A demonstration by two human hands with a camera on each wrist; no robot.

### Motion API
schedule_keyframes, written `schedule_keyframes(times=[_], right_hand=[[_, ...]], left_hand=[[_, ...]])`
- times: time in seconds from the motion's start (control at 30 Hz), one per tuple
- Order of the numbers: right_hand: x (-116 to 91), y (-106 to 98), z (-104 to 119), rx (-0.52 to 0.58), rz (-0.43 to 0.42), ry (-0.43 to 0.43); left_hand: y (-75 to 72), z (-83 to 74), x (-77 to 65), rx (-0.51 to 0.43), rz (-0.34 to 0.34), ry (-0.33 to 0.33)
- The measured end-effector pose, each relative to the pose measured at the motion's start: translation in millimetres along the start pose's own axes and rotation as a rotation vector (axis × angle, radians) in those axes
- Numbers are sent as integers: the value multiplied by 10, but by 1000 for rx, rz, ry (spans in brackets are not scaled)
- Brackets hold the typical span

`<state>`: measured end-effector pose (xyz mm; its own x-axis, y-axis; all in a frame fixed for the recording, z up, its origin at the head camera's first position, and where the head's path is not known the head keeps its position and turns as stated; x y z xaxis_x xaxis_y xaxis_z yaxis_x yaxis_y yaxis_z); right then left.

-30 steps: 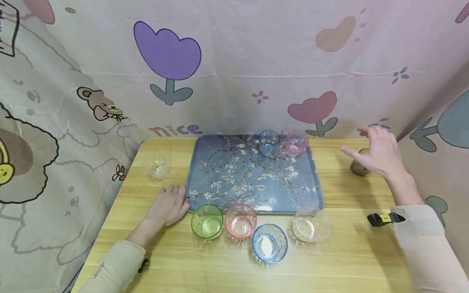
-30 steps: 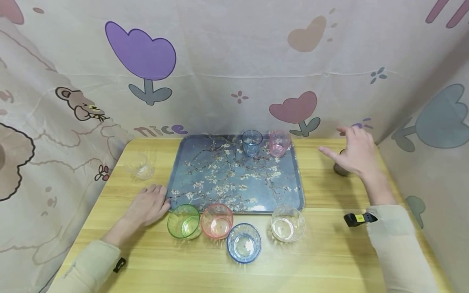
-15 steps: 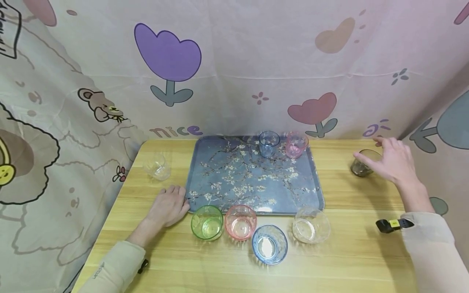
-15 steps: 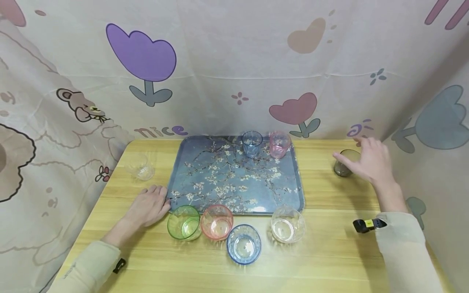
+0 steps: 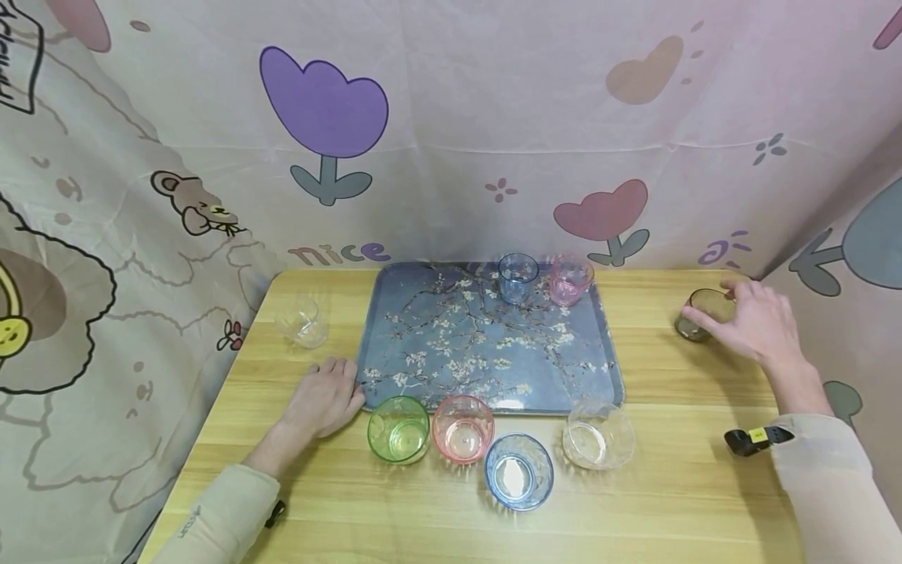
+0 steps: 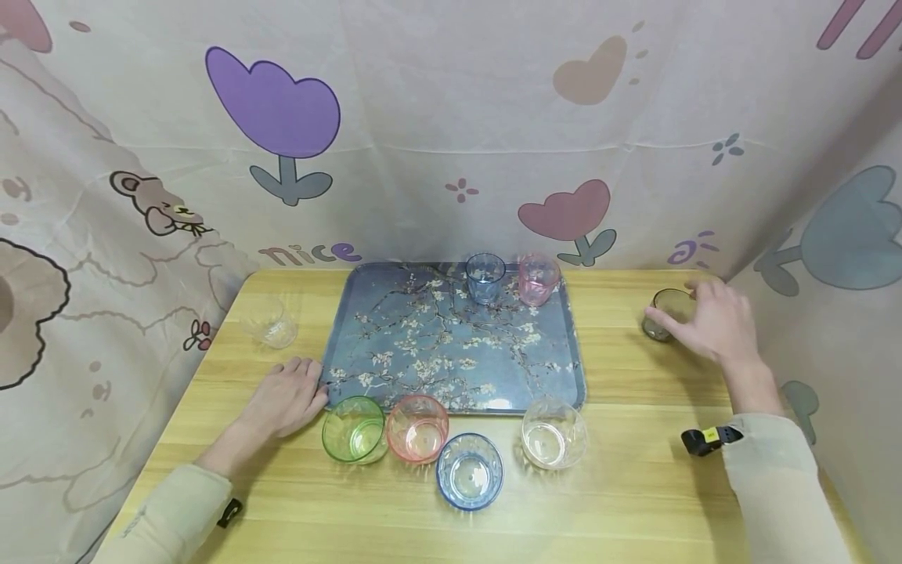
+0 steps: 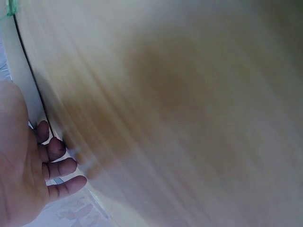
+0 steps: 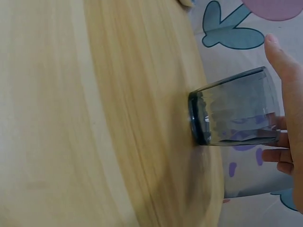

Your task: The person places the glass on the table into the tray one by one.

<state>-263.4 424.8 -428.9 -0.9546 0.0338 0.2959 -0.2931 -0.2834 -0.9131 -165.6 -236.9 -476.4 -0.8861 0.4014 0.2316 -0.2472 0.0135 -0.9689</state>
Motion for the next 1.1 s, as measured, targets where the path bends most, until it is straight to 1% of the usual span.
schedule_keyframes(times=[0.33, 0.6, 1.1], right_hand=[[-25, 127, -75, -18, 41, 14], [-31, 186, -81, -8, 47, 21], [-32, 227, -113, -8, 64, 56]], left_hand=[[-10, -4, -5, 0, 10, -3], [-20, -5, -6, 6, 0, -3], [3, 4, -3, -1, -1, -5]])
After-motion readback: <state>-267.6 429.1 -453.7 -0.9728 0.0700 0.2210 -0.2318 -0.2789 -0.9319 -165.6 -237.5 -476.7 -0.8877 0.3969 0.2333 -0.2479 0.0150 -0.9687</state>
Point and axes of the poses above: each hand's wrist, its own x-axis towards the middle knuckle, its own y-axis out of the palm, z = x × y, the point moved 8 cm from there along x, towards the middle knuckle, and after that the axes turned 9 degrees about -z, right-handed, at the moved point
